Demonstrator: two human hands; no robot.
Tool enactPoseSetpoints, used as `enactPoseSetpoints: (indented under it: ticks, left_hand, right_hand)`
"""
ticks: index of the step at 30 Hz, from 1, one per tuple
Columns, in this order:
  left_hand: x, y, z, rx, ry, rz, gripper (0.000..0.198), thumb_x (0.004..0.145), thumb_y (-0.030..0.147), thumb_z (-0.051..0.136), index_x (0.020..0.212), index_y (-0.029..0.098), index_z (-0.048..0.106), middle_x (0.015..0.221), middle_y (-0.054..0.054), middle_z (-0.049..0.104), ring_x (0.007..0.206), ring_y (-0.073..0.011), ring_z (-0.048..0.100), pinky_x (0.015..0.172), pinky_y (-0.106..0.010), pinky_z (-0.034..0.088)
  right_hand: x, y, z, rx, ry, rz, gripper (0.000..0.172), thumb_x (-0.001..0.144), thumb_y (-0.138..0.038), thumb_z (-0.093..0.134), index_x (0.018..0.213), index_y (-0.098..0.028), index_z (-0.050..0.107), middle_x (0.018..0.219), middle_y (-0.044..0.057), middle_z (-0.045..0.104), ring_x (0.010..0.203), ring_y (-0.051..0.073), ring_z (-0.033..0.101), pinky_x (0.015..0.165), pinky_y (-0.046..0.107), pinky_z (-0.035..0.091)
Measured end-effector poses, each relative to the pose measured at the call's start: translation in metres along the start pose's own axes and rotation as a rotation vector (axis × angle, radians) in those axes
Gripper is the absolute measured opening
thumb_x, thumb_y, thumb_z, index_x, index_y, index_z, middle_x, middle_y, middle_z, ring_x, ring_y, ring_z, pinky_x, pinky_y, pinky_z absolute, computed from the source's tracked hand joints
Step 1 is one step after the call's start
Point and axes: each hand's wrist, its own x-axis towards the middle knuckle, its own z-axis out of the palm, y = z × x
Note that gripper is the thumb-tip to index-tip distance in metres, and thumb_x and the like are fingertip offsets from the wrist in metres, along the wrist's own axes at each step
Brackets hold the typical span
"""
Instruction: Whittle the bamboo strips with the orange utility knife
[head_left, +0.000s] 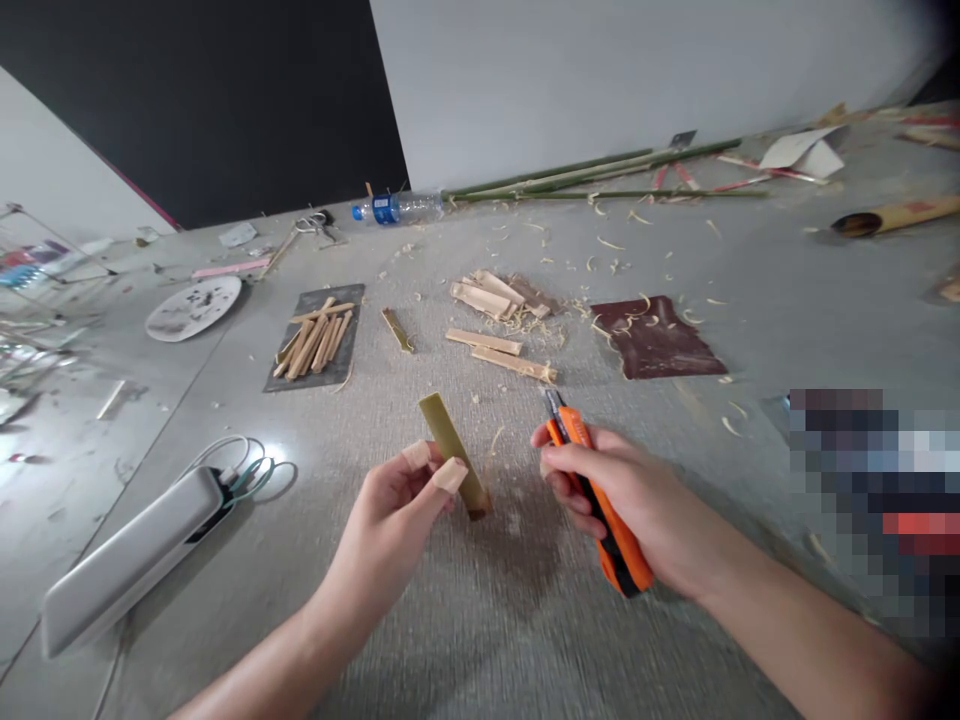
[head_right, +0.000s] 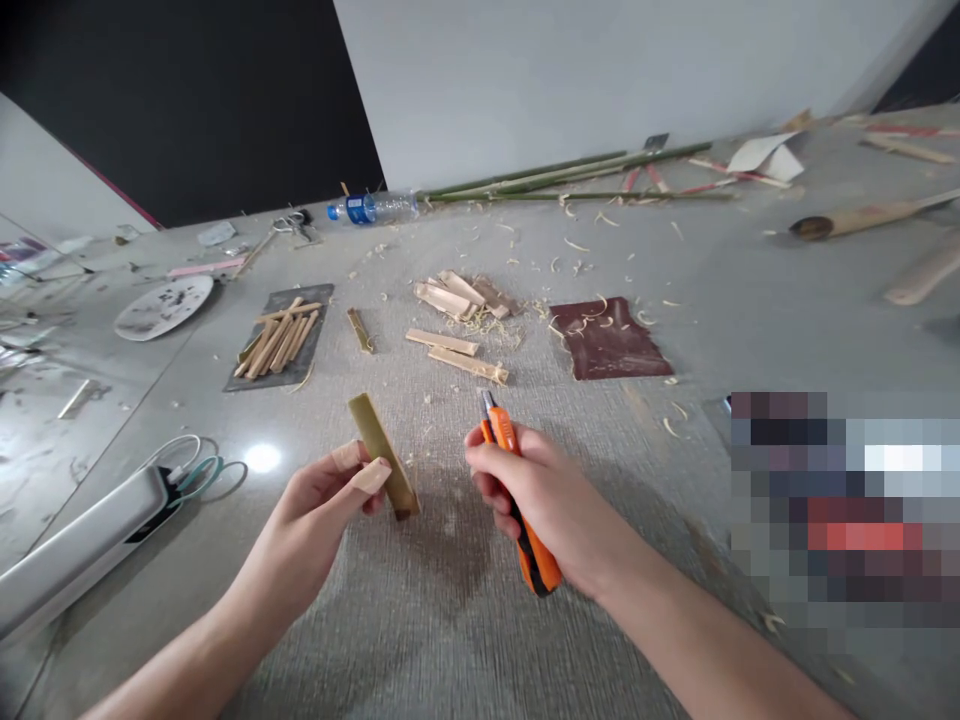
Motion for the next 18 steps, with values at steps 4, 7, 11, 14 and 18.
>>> enactPoseSetpoints:
  ticks: [4, 7, 11, 14, 18]
  left_hand:
    - [-0.003, 0.0, 0.0, 0.07, -0.004, 0.029, 0.028, 0.097, 0.041, 0.069, 0.082, 0.018, 0.068, 0.073, 0.001, 0.058, 0.07, -0.0128, 0.053, 0.066, -0.022, 0.043]
    - [-0.006, 0.001, 0.003, 0.083, -0.022, 0.047, 0.023, 0.097, 0.041, 0.069, 0.094, 0.019, 0.074, 0.082, -0.003, 0.071, 0.075, -0.0156, 0.065, 0.07, -0.025, 0.051]
    - [-0.012, 0.003, 0.007, 0.192, -0.011, 0.104, 0.02, 0.095, 0.039, 0.072, 0.098, 0.02, 0.08, 0.09, -0.006, 0.079, 0.081, -0.0189, 0.072, 0.076, -0.027, 0.056]
    - [-0.017, 0.006, 0.008, 0.372, 0.003, 0.185, 0.015, 0.093, 0.034, 0.074, 0.094, 0.022, 0.082, 0.089, -0.004, 0.08, 0.079, -0.0171, 0.071, 0.073, -0.024, 0.054]
    - [-0.022, 0.006, 0.01, 0.522, 0.017, 0.24, 0.01, 0.091, 0.032, 0.077, 0.089, 0.022, 0.08, 0.073, 0.0, 0.076, 0.063, -0.0132, 0.066, 0.063, -0.021, 0.051]
  right_hand:
    - [-0.004, 0.002, 0.004, -0.176, -0.072, -0.003, 0.029, 0.09, -0.045, 0.072, 0.107, -0.022, 0.066, 0.063, -0.007, 0.047, 0.052, 0.011, 0.039, 0.044, 0.022, 0.034]
    - [-0.005, 0.006, 0.007, -0.262, -0.127, -0.066, 0.032, 0.092, -0.049, 0.071, 0.109, -0.023, 0.067, 0.065, -0.007, 0.047, 0.049, 0.01, 0.04, 0.043, 0.023, 0.034]
    - [-0.006, 0.007, 0.011, -0.302, -0.138, -0.113, 0.036, 0.091, -0.058, 0.072, 0.104, -0.025, 0.066, 0.061, -0.009, 0.046, 0.047, 0.009, 0.041, 0.042, 0.022, 0.033]
    - [-0.009, 0.005, 0.013, -0.332, -0.108, -0.128, 0.036, 0.092, -0.061, 0.07, 0.095, -0.025, 0.065, 0.056, -0.009, 0.044, 0.045, 0.01, 0.041, 0.041, 0.022, 0.032]
    - [-0.011, 0.006, 0.015, -0.42, -0.082, -0.184, 0.031, 0.095, -0.055, 0.067, 0.088, -0.025, 0.066, 0.054, -0.009, 0.042, 0.044, 0.01, 0.039, 0.041, 0.024, 0.031]
